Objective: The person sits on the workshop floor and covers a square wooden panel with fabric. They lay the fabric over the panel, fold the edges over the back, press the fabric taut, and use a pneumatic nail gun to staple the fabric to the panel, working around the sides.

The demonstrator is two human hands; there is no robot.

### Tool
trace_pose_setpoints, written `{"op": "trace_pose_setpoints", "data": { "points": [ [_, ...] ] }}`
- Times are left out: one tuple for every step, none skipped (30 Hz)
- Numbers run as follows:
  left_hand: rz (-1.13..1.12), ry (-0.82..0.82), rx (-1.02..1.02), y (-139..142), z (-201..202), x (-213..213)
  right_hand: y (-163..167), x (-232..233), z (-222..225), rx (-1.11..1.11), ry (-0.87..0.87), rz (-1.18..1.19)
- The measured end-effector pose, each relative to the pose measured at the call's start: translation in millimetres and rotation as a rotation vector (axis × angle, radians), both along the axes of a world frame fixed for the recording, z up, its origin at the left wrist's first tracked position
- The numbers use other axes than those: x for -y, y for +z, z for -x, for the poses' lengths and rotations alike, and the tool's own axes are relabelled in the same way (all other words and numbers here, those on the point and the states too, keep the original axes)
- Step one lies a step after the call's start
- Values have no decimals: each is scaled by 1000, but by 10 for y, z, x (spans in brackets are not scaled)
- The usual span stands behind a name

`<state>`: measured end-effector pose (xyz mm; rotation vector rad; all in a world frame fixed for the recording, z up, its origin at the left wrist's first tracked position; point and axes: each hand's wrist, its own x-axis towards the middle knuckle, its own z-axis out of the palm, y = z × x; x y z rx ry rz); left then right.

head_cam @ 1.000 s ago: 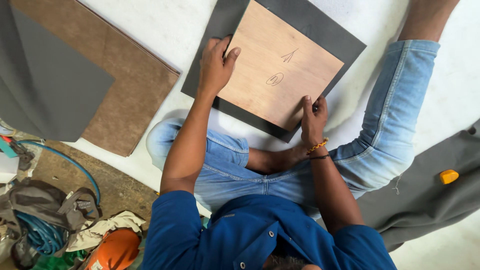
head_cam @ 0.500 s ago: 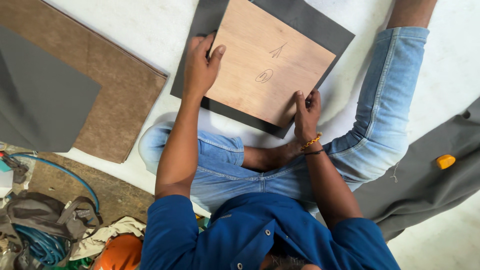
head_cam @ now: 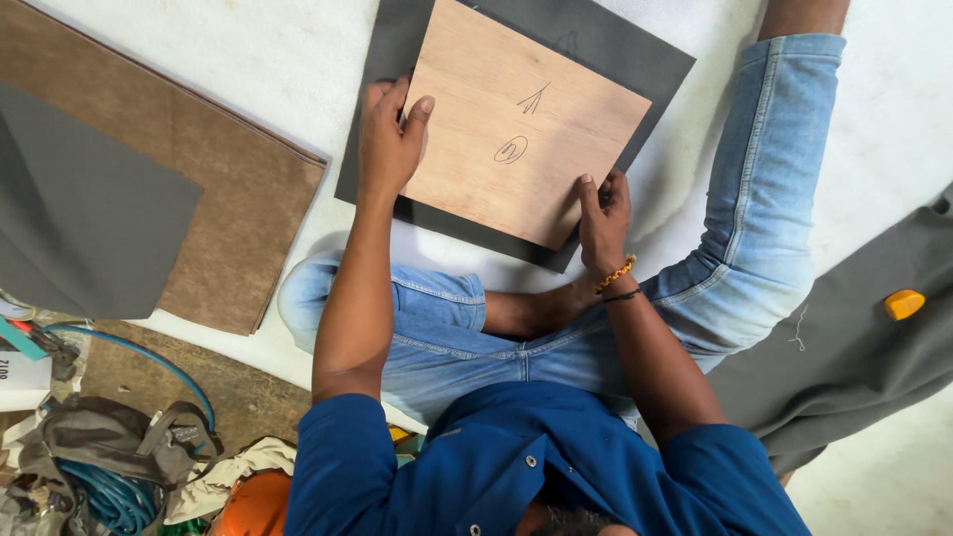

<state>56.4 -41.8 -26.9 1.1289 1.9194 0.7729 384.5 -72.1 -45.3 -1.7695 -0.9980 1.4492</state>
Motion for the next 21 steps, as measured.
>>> {"op": "trace_pose_setpoints", "data": {
  "points": [
    [2,7,-2,-1,-3,1,1,-1,-1,-5,4,-8],
    [4,14,-4,-6,-7,2,1,-2,0,24,5,0],
    [2,10,-13,-13,-12,3,3,-4,1,53,6,7],
    [3,6,-22,-24,-16,5,5,-6,3,83,7,15],
    [5,2,-30,-36,-23,9,7,-7,6,94,11,17],
    [-10,2,-28,-48,-29,14,10,-9,10,105,16,21],
    [-25,3,-28,-60,-34,16,12,-10,13,115,21,25],
    [-43,4,-29,-70,-37,17,16,-10,16,113,22,24],
    [-35,6,-35,-78,-37,19,18,-12,20,111,22,20],
    [-27,5,-40,-84,-36,19,22,-13,22,110,21,18],
    [-18,6,-45,-87,-35,20,25,-14,25,111,18,20],
    [-8,2,-50,-90,-35,20,26,-17,28,112,17,23],
    [4,-3,-54,-91,-34,21,27,-17,30,113,14,27],
    [14,-10,-59,-93,-35,23,25,-17,30,115,12,30],
    [20,-6,-57,-98,-37,23,22,-18,30,114,13,31],
    [24,-3,-56,-105,-40,23,15,-18,28,114,12,32],
    [30,0,-54,-115,-44,25,6,-15,25,151,29,24],
    [11,-2,-60,-126,-48,29,-4,-10,20,188,46,17],
    [-11,-3,-67,-141,-52,32,-17,-6,14,224,63,8],
    [-35,-5,-74,-157,-55,35,-29,0,10,174,44,-1],
    [-41,9,-55,-173,-57,42,-41,6,5,124,25,-9]
  ]
}}
